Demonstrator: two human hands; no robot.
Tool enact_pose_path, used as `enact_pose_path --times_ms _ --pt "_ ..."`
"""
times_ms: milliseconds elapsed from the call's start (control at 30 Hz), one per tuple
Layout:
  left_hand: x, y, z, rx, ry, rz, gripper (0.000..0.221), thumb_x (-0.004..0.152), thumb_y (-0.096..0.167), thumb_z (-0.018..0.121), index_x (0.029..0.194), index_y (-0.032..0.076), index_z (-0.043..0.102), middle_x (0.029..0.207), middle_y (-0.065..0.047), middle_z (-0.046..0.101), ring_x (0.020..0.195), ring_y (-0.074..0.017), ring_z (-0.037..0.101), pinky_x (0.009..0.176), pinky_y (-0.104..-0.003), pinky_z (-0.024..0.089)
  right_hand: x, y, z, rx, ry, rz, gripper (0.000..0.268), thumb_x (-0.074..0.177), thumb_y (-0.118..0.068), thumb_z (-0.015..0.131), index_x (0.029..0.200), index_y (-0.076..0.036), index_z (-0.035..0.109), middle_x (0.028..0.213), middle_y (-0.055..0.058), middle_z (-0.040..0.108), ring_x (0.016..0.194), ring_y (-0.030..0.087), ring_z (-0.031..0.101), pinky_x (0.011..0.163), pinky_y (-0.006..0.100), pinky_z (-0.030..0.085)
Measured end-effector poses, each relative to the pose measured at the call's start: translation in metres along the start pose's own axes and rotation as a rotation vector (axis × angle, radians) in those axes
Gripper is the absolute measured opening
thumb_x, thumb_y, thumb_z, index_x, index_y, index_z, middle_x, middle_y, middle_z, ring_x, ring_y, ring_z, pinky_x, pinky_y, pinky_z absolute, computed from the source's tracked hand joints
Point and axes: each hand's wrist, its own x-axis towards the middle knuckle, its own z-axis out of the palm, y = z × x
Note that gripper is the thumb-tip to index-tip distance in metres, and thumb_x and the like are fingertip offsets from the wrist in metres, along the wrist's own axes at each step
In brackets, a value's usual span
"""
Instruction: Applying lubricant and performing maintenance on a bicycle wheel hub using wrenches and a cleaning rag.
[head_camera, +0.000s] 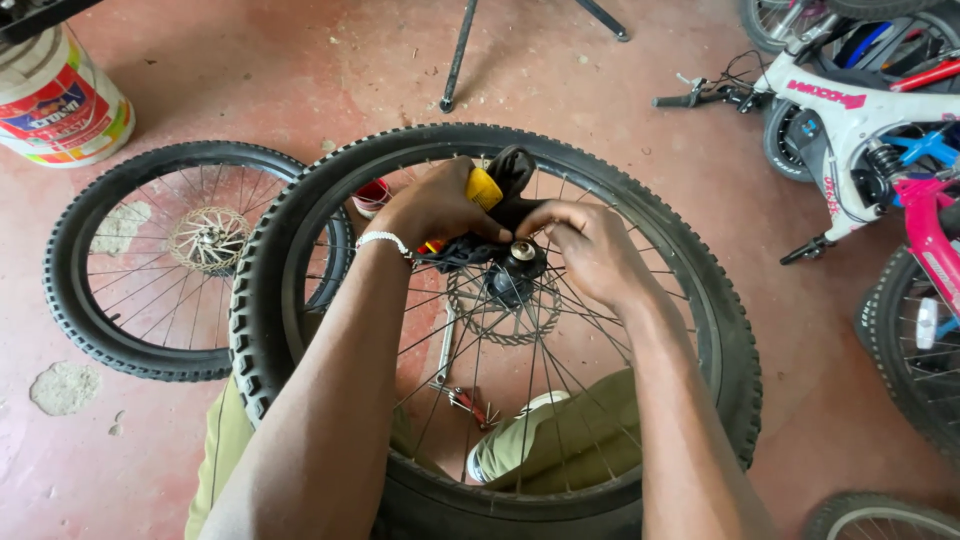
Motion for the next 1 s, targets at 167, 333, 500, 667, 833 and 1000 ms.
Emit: enact_pose_path --times_ms 167,333,500,667,833,1000 --pt "-0.003 0.004 -0.003 -0.036 0.013 -0.006 0.079 0.057 0.031 0.086 0.125 0.008 0.053 0.116 -0.015 0.061 0.11 -0.0322 0.058 0.091 -0.044 0.046 -0.003 -0.002 0.007 -0.103 -0.092 -0.021 0.029 0.076 -0.002 0.043 0.07 -0.014 0.069 0.075 0.012 0.066 0.081 0.031 0.063 0.08 0.039 0.048" --pt "0.0 0.002 0.0 -0.022 0.004 -0.011 0.08 0.055 0.032 0.087 0.125 0.01 0.053 0.115 -0.013 0.062 0.109 -0.0311 0.058 0.09 -0.044 0.046 0.0 0.001 0.004 -0.043 -0.033 -0.005 0.031 0.079 -0.001 0.042 0.08 -0.015 0.07 0.078 0.011 0.066 0.085 0.028 0.063 0.081 0.039 0.047" --pt "0.003 0.0 0.0 -0.001 0.011 -0.006 0.081 0.054 0.033 0.087 0.125 0.011 0.053 0.115 -0.012 0.062 0.109 -0.0304 0.059 0.09 -0.044 0.046 -0.003 -0.008 0.005 -0.009 -0.077 0.006 0.03 0.076 -0.001 0.043 0.079 -0.013 0.071 0.077 0.014 0.063 0.087 0.031 0.062 0.083 0.042 0.046" --pt "-0.002 0.001 -0.001 -0.02 0.016 -0.014 0.081 0.055 0.031 0.086 0.125 0.011 0.053 0.114 -0.012 0.062 0.109 -0.0305 0.059 0.089 -0.045 0.046 0.0 -0.004 0.004 -0.036 -0.054 -0.005 0.031 0.078 -0.002 0.045 0.084 -0.016 0.072 0.07 0.011 0.061 0.08 0.025 0.06 0.079 0.038 0.046" --pt "-0.005 0.004 -0.004 -0.056 0.02 -0.01 0.08 0.055 0.028 0.087 0.125 0.009 0.054 0.113 -0.014 0.062 0.107 -0.0322 0.06 0.088 -0.045 0.047 0.003 0.002 0.009 -0.039 -0.067 -0.066 0.031 0.073 0.0 0.043 0.069 -0.015 0.07 0.07 0.012 0.063 0.08 0.029 0.062 0.079 0.039 0.047" --pt "-0.01 0.007 -0.005 -0.055 0.03 -0.014 0.078 0.056 0.028 0.086 0.124 0.009 0.054 0.112 -0.014 0.063 0.105 -0.032 0.06 0.087 -0.045 0.047 0.001 -0.003 0.005 -0.05 -0.024 -0.062 0.031 0.077 -0.001 0.045 0.079 -0.014 0.072 0.079 0.012 0.067 0.088 0.031 0.063 0.083 0.04 0.046"
